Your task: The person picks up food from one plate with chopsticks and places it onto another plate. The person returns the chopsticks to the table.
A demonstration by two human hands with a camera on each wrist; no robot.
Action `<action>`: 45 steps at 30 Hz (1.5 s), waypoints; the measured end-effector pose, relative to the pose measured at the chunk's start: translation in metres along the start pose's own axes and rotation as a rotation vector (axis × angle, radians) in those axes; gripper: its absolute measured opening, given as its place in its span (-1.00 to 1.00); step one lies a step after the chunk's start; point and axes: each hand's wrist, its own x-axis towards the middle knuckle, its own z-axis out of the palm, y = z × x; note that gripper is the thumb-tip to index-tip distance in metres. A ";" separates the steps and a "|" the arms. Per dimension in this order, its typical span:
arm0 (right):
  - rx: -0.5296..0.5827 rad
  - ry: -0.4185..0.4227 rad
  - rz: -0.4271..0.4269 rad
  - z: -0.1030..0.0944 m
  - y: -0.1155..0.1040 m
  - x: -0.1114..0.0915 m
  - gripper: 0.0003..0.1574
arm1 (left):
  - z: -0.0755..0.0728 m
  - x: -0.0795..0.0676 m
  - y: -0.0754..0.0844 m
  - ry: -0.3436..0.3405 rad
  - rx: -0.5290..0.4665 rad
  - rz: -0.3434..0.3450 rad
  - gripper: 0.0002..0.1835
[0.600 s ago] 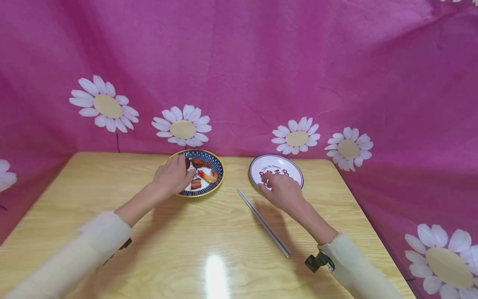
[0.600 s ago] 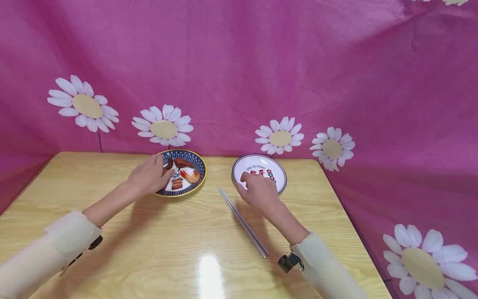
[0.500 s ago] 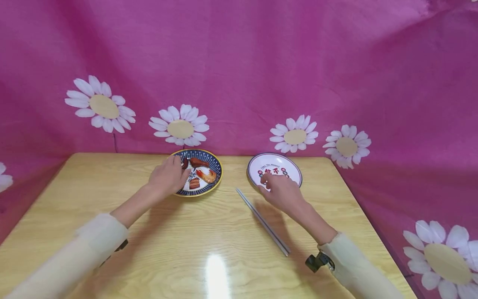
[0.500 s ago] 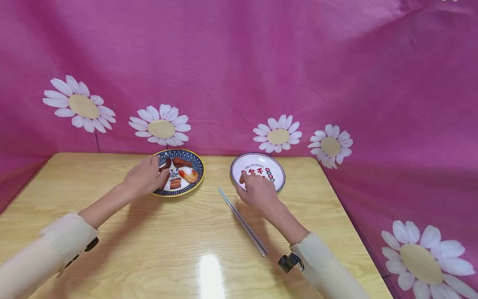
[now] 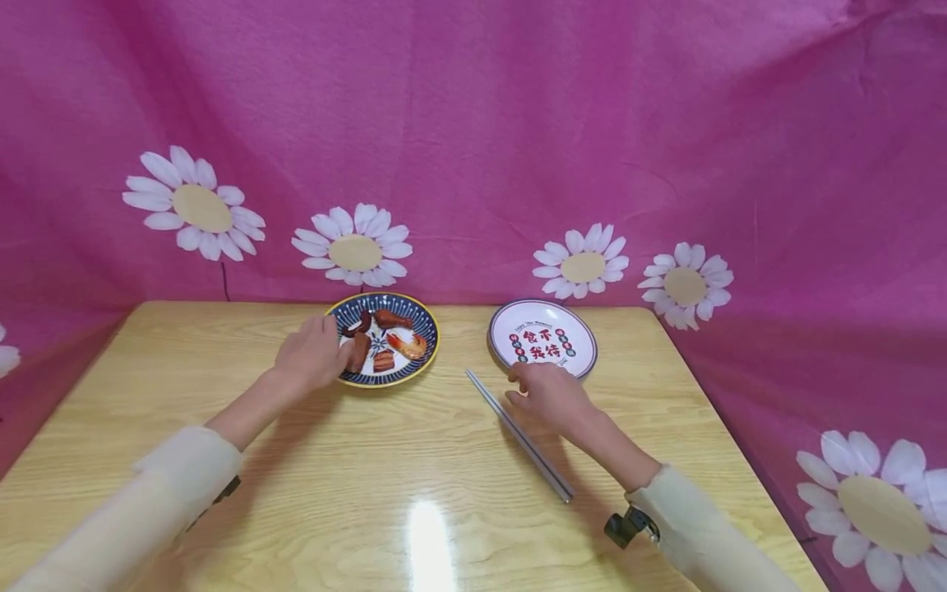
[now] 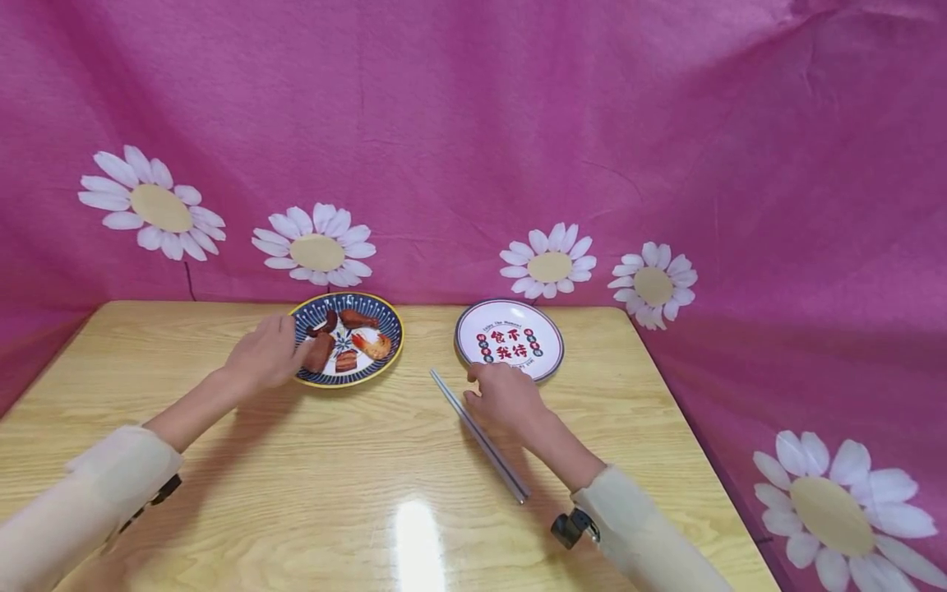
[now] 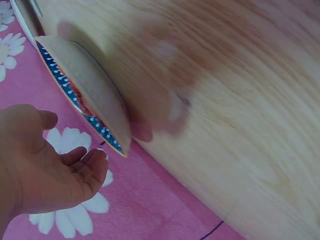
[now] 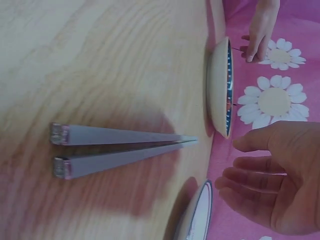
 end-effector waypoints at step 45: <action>0.148 -0.162 0.044 0.030 0.004 -0.034 -0.83 | 0.021 0.005 -0.039 -0.048 0.094 -0.048 -0.59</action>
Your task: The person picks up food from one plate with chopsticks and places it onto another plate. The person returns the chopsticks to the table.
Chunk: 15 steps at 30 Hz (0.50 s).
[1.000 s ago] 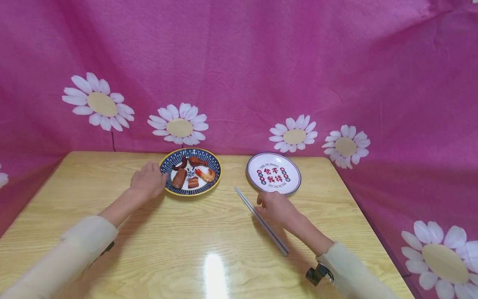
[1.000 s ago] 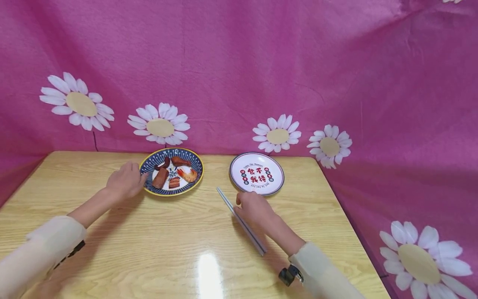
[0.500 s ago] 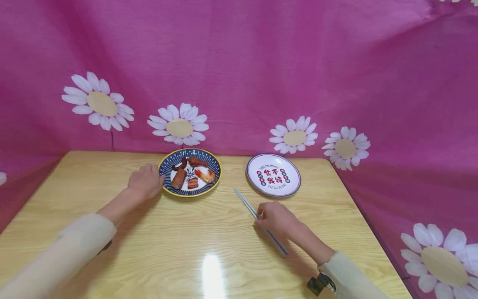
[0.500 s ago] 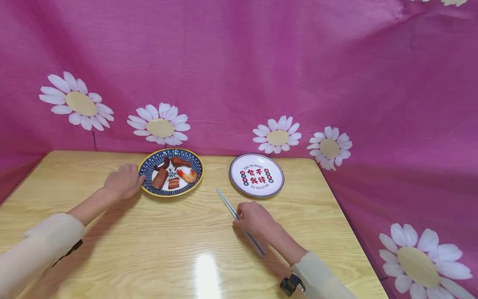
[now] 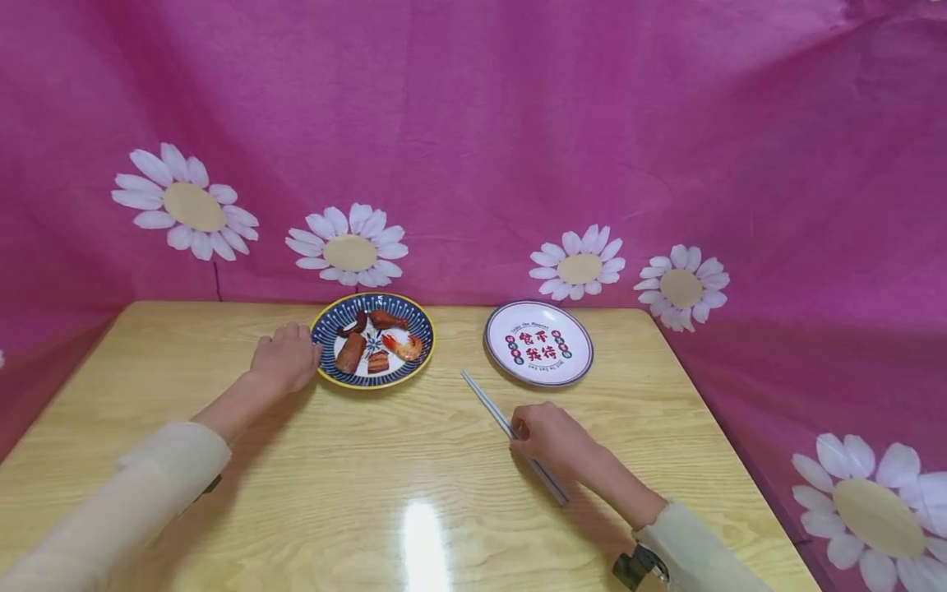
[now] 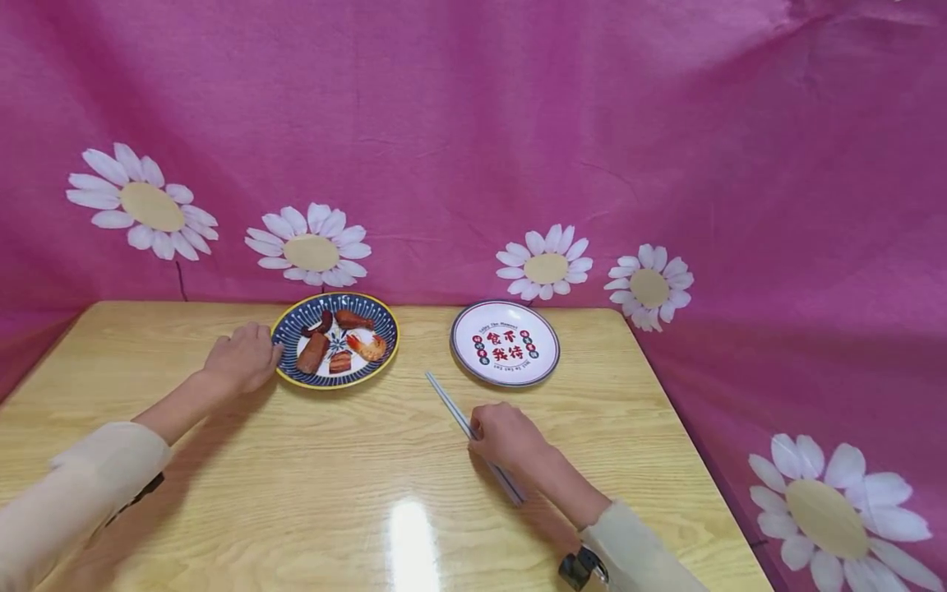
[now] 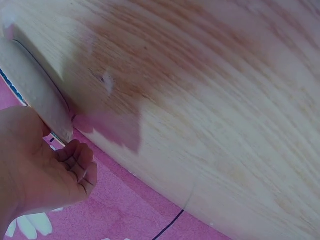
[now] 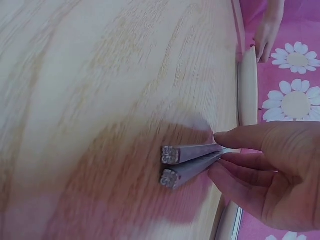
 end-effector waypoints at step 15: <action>-0.016 0.033 -0.007 0.001 -0.001 0.000 -0.88 | 0.000 0.000 0.002 0.031 -0.004 -0.005 -0.60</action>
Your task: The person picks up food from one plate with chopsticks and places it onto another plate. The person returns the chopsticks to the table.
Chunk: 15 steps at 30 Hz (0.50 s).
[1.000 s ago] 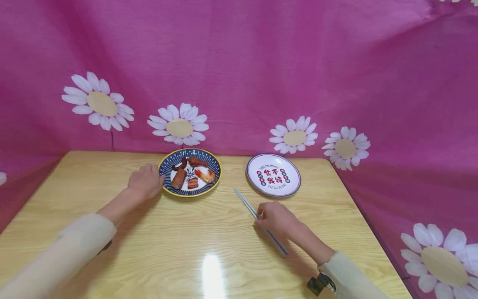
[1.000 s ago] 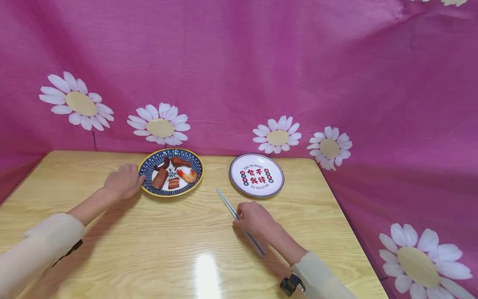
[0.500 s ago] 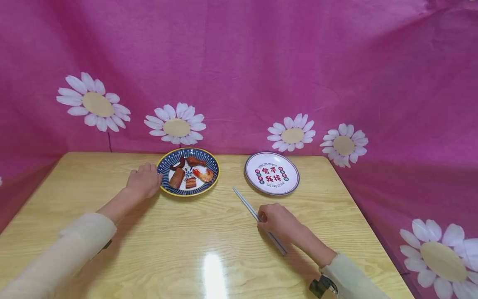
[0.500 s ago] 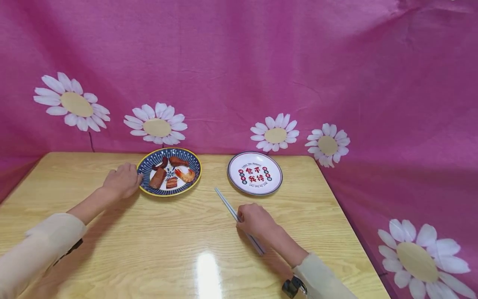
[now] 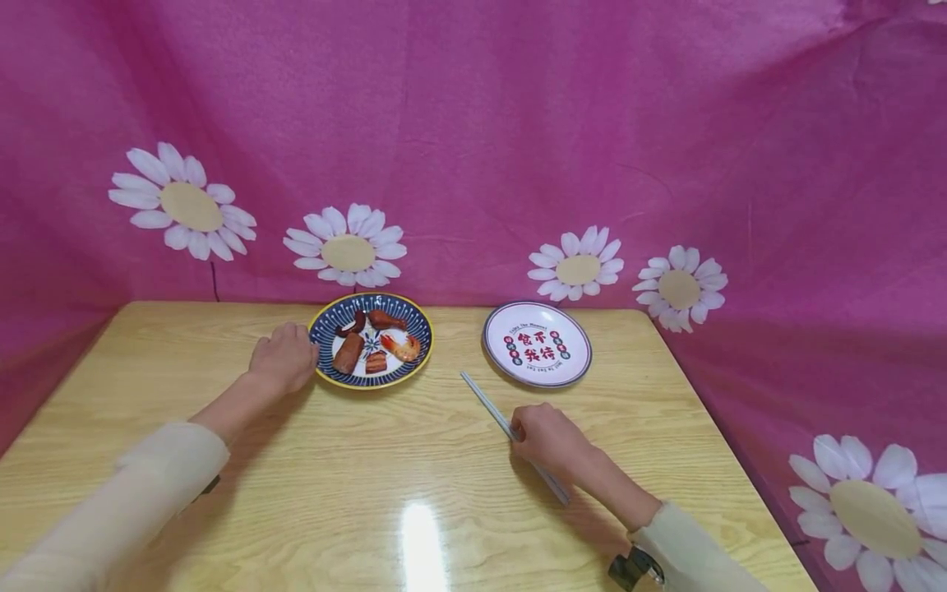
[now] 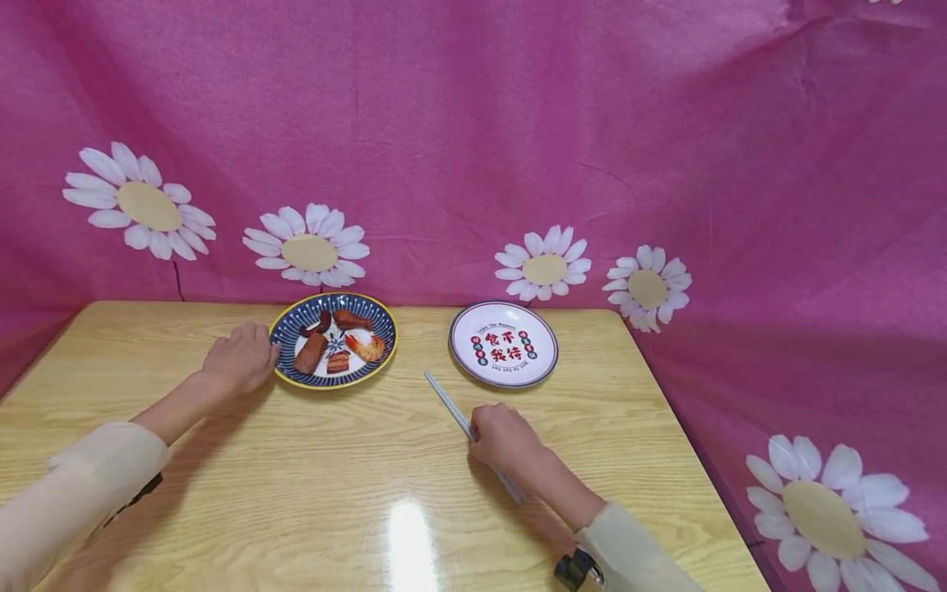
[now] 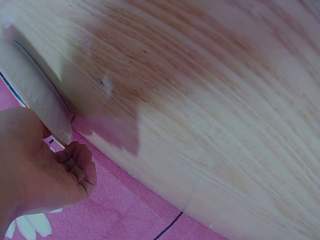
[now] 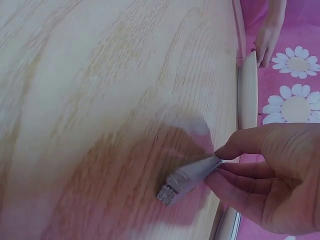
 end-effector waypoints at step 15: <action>-0.030 0.035 0.038 0.004 -0.002 0.001 -0.86 | 0.000 -0.001 0.001 -0.022 -0.032 -0.021 -0.59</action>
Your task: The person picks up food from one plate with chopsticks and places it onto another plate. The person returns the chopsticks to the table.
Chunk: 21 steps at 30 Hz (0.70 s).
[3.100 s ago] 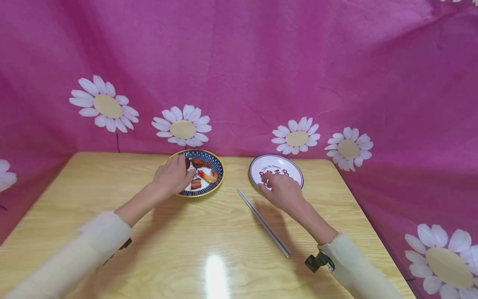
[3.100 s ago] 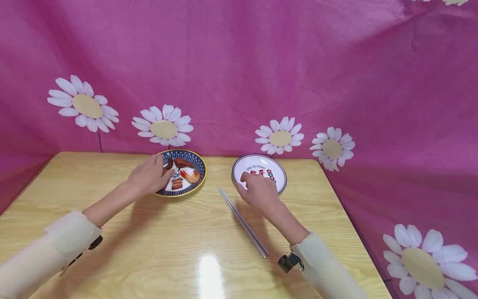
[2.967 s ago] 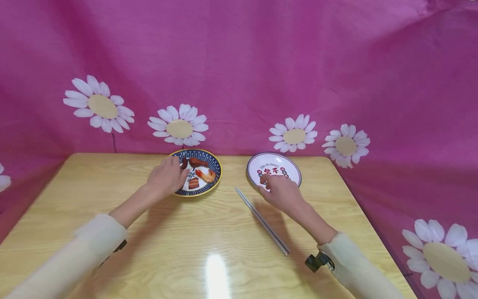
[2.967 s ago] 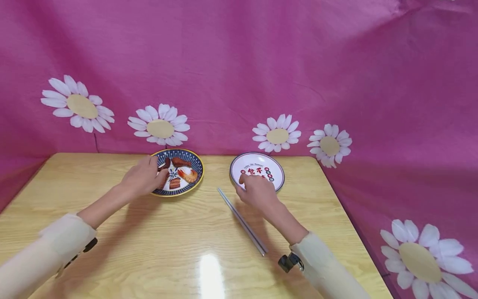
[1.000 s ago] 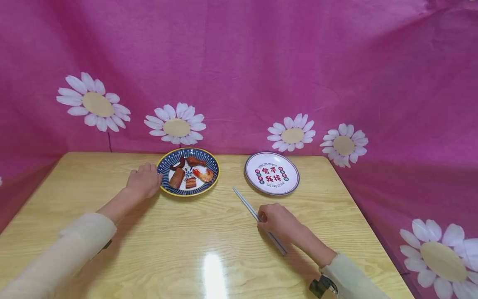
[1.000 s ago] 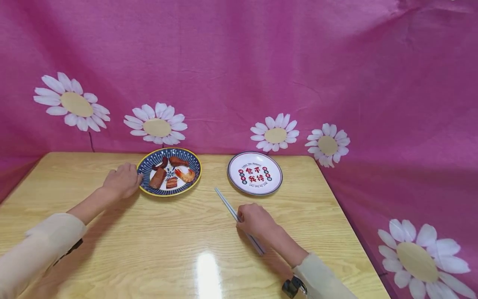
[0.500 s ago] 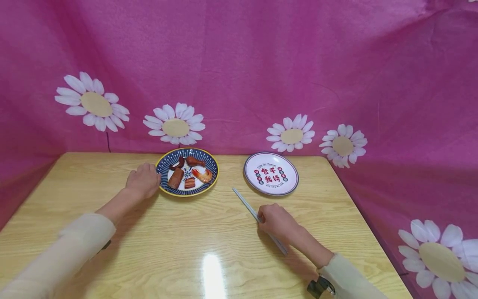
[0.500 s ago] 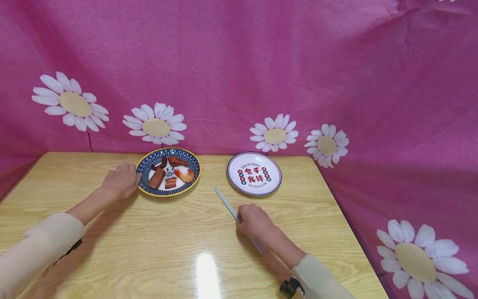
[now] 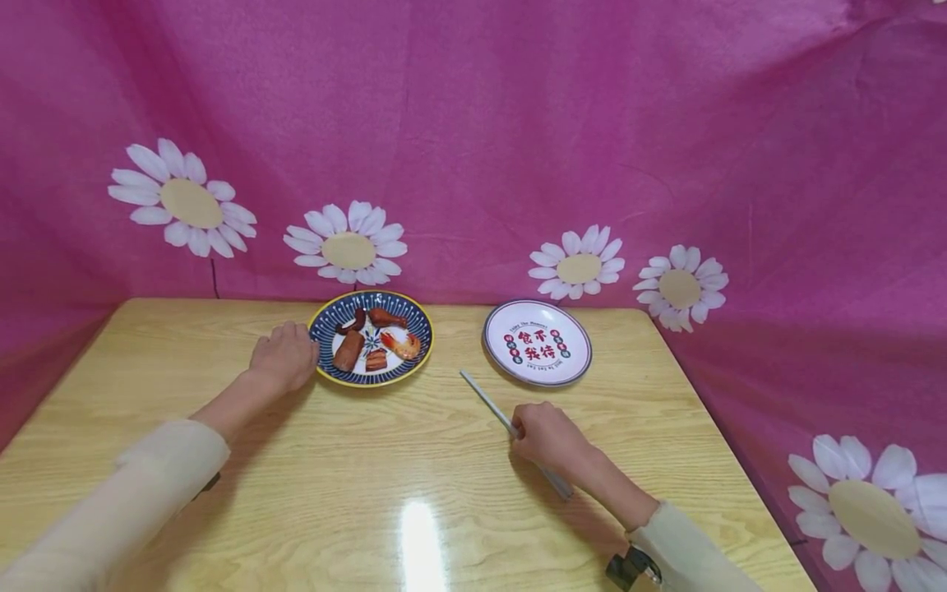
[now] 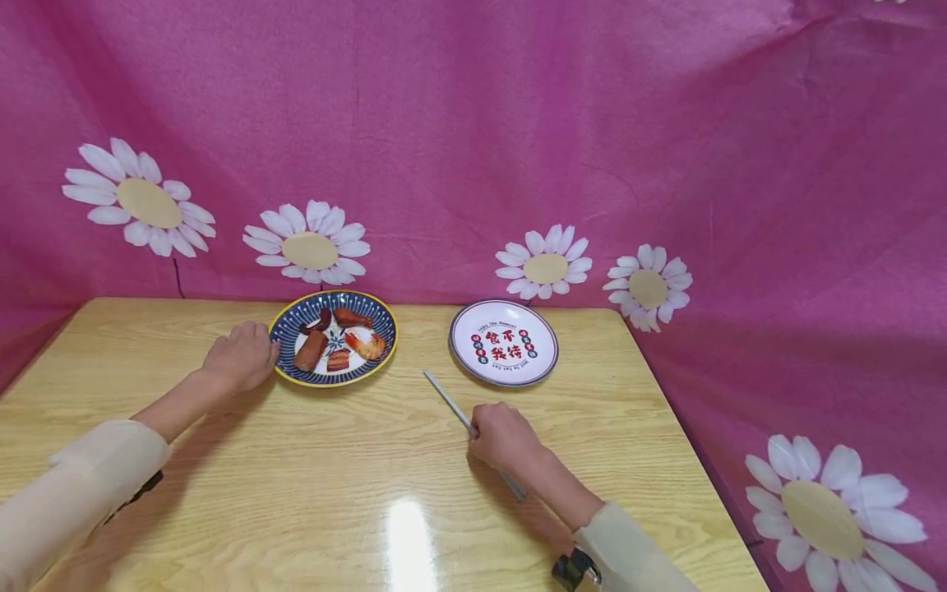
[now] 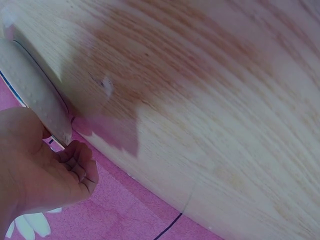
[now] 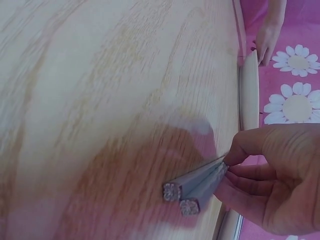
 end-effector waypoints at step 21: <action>0.010 -0.004 0.075 0.002 -0.001 0.003 -0.81 | -0.004 0.000 0.001 -0.029 -0.016 -0.019 -0.62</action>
